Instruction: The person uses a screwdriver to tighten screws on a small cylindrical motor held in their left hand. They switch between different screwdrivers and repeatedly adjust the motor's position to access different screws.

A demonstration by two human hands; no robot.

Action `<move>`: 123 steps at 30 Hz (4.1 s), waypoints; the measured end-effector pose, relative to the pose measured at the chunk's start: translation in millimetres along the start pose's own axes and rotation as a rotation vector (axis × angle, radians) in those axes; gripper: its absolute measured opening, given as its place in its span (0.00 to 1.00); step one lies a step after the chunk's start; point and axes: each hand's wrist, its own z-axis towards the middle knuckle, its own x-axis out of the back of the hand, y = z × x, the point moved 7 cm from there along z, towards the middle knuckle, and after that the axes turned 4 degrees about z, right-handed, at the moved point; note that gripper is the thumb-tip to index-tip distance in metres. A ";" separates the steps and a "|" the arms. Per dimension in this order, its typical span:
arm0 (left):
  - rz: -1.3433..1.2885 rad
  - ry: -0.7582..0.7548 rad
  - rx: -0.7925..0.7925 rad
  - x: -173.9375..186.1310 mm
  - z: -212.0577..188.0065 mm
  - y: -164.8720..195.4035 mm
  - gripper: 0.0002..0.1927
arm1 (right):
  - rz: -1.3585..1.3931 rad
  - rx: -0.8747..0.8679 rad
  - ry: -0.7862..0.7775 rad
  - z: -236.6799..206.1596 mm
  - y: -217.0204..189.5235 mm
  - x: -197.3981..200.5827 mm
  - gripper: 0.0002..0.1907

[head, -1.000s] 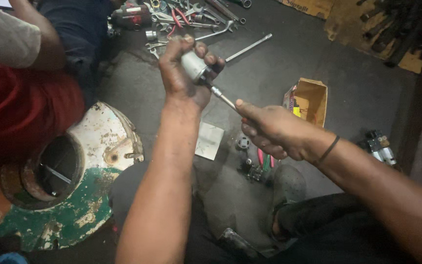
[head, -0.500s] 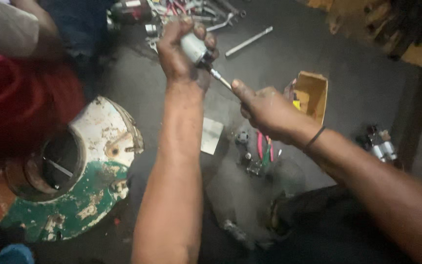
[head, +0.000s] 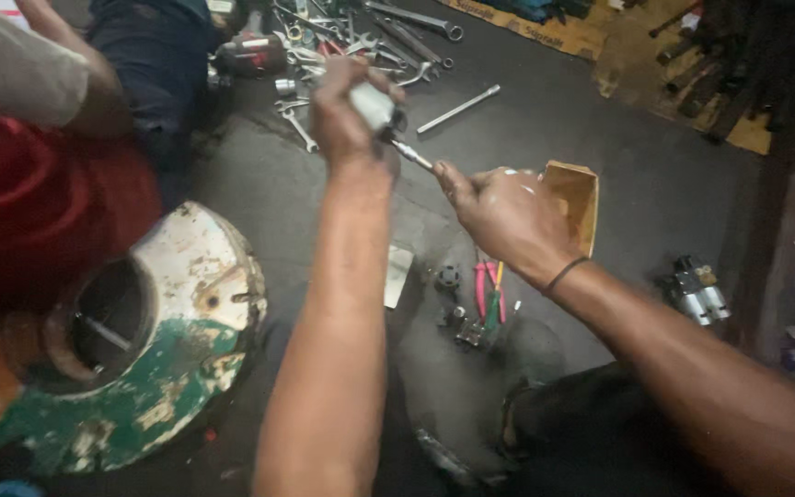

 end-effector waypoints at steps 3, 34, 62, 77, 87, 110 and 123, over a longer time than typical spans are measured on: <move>-0.101 -0.037 0.053 -5.1 1.9 0.5 0.05 | -0.103 -0.147 -0.079 3.4 7.9 5.2 0.39; -0.574 -0.710 0.341 -31.1 -17.4 -5.9 0.09 | 1.477 -0.628 -0.960 -39.1 27.0 -30.3 0.32; -0.600 -0.665 0.316 -28.4 -9.8 -11.1 0.08 | 1.097 -0.616 -0.631 -30.5 22.3 -23.8 0.31; -0.693 -0.759 0.321 -31.9 -17.2 -3.9 0.07 | 1.098 -0.533 -0.634 -28.5 22.3 -21.7 0.30; -0.721 -0.773 0.201 -21.5 -8.9 10.1 0.08 | 0.686 -0.502 -0.485 -23.7 -3.5 -0.1 0.30; -0.693 -0.693 0.187 -8.2 2.1 0.6 0.08 | 0.184 -0.229 -0.225 -9.7 -5.4 -2.0 0.31; -0.551 -0.448 0.353 -21.3 6.0 -10.6 0.07 | -0.068 -0.058 -0.036 -11.4 -17.3 35.8 0.21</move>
